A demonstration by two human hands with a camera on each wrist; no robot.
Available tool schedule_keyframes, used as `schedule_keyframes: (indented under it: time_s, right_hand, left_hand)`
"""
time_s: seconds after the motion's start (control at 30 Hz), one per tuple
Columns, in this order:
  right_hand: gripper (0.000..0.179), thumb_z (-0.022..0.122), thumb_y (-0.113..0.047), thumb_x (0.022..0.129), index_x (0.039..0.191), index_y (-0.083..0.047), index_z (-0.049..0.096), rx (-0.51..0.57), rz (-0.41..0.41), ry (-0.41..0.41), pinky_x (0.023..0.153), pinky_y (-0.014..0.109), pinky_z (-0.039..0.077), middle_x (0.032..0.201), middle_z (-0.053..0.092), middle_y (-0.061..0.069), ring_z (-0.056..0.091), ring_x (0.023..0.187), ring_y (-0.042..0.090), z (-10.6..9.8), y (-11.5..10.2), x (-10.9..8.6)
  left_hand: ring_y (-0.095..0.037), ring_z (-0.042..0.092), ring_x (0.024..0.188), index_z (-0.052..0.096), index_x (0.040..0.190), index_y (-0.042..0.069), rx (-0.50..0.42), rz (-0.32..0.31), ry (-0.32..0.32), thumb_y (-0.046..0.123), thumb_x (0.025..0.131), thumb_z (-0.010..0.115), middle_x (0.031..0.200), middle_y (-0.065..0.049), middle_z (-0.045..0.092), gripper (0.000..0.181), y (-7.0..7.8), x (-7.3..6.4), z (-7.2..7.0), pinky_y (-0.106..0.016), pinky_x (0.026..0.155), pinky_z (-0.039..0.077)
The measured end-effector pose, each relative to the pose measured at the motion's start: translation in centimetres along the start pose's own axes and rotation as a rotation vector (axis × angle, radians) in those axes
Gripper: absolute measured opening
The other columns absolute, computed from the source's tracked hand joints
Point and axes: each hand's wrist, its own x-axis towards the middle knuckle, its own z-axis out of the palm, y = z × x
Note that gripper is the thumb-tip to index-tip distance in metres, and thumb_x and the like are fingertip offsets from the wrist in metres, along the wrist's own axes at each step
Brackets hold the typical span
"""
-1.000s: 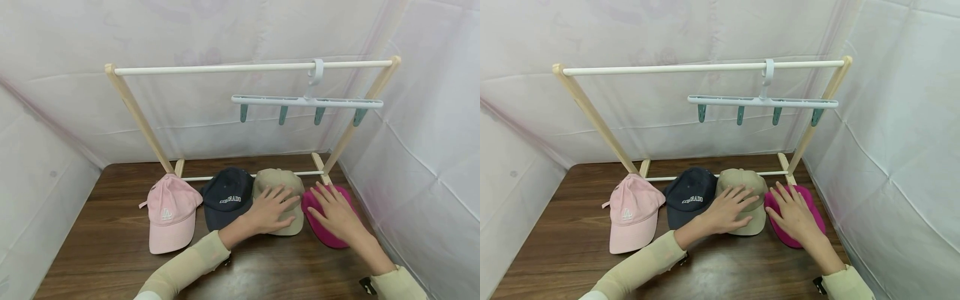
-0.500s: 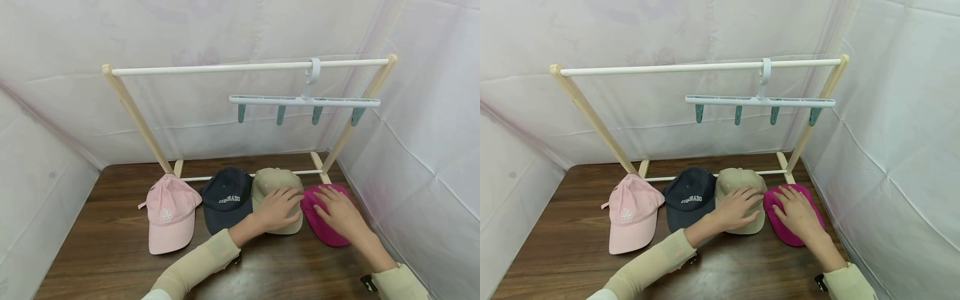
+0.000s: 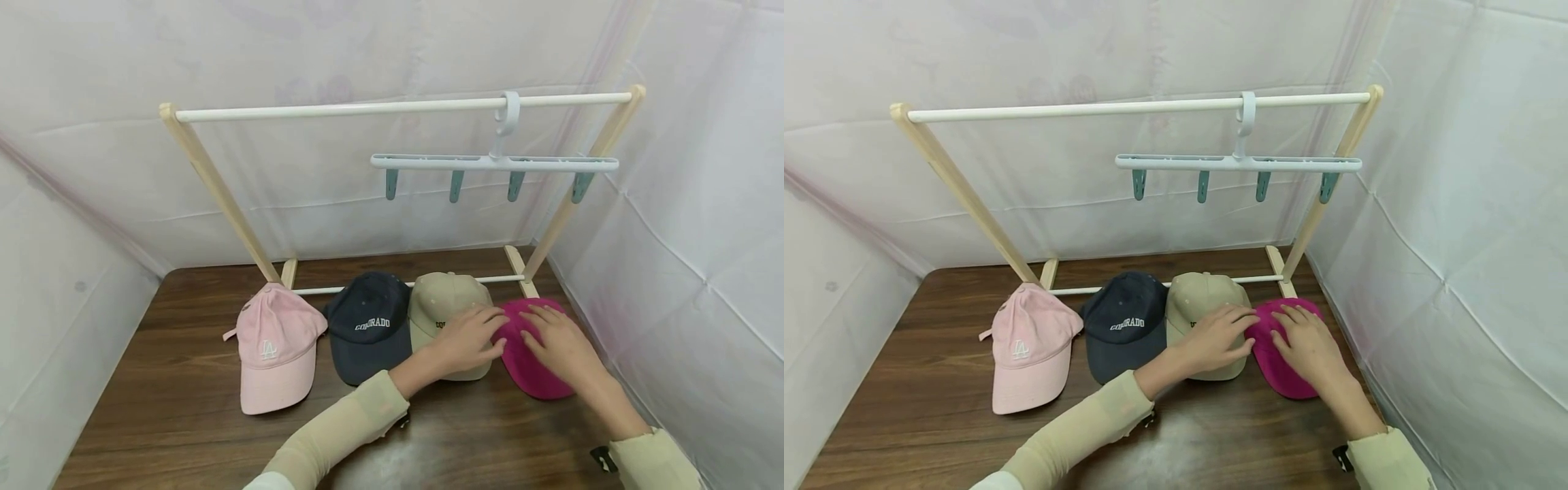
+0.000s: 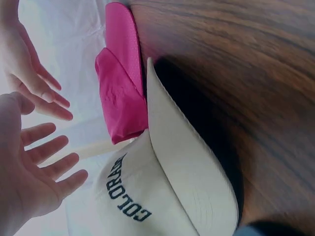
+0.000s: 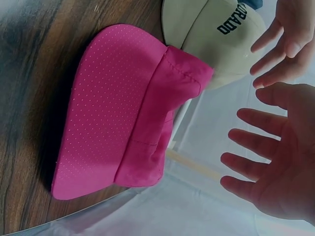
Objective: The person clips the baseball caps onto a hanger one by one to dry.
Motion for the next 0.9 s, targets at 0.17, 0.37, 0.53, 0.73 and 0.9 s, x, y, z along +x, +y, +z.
schedule_keyframes:
  time_s: [0.17,0.37,0.53,0.73,0.9]
  right_hand:
    - [0.042,0.072,-0.013,0.092,0.128,0.007,0.064,0.009,0.015,0.012,0.106,0.062,0.042,0.132,0.06,0.031,0.054,0.125,0.05,0.0,0.3,0.1]
    - [0.041,0.071,-0.012,0.092,0.128,0.007,0.064,0.015,0.034,0.014,0.105,0.062,0.043,0.13,0.061,0.031,0.055,0.124,0.05,0.4,0.8,0.3]
    - [0.041,0.069,-0.011,0.093,0.129,0.009,0.063,0.017,0.071,-0.001,0.106,0.063,0.041,0.13,0.06,0.033,0.054,0.124,0.051,0.6,1.3,0.3]
    - [0.042,0.07,-0.01,0.092,0.128,0.01,0.063,0.022,0.081,0.001,0.105,0.064,0.042,0.129,0.06,0.034,0.054,0.123,0.053,0.9,1.9,0.6]
    - [0.041,0.069,-0.009,0.093,0.129,0.01,0.062,0.023,0.084,0.013,0.105,0.064,0.041,0.13,0.059,0.035,0.054,0.123,0.053,1.4,2.6,1.0]
  left_hand:
    - [-0.018,0.052,0.135,0.06,0.139,0.014,-0.023,-0.007,0.001,0.034,0.104,0.053,0.142,-0.004,0.058,0.041,0.3,0.8,0.8,-0.033,0.115,0.039]
    - [-0.02,0.052,0.134,0.06,0.14,0.013,-0.056,-0.056,-0.028,0.032,0.104,0.053,0.143,-0.005,0.057,0.041,0.9,1.5,1.3,-0.029,0.113,0.04]
    - [-0.019,0.051,0.134,0.057,0.142,0.013,-0.096,-0.101,-0.062,0.032,0.105,0.051,0.145,-0.004,0.054,0.042,1.3,2.0,1.2,-0.028,0.111,0.042]
    - [-0.021,0.049,0.136,0.056,0.143,0.013,-0.18,-0.166,-0.065,0.028,0.106,0.048,0.147,-0.005,0.052,0.041,1.6,2.8,1.4,-0.029,0.113,0.039]
    - [-0.022,0.049,0.136,0.056,0.142,0.011,-0.234,-0.2,-0.058,0.025,0.106,0.046,0.145,-0.006,0.054,0.039,1.7,3.4,2.0,-0.031,0.115,0.037]
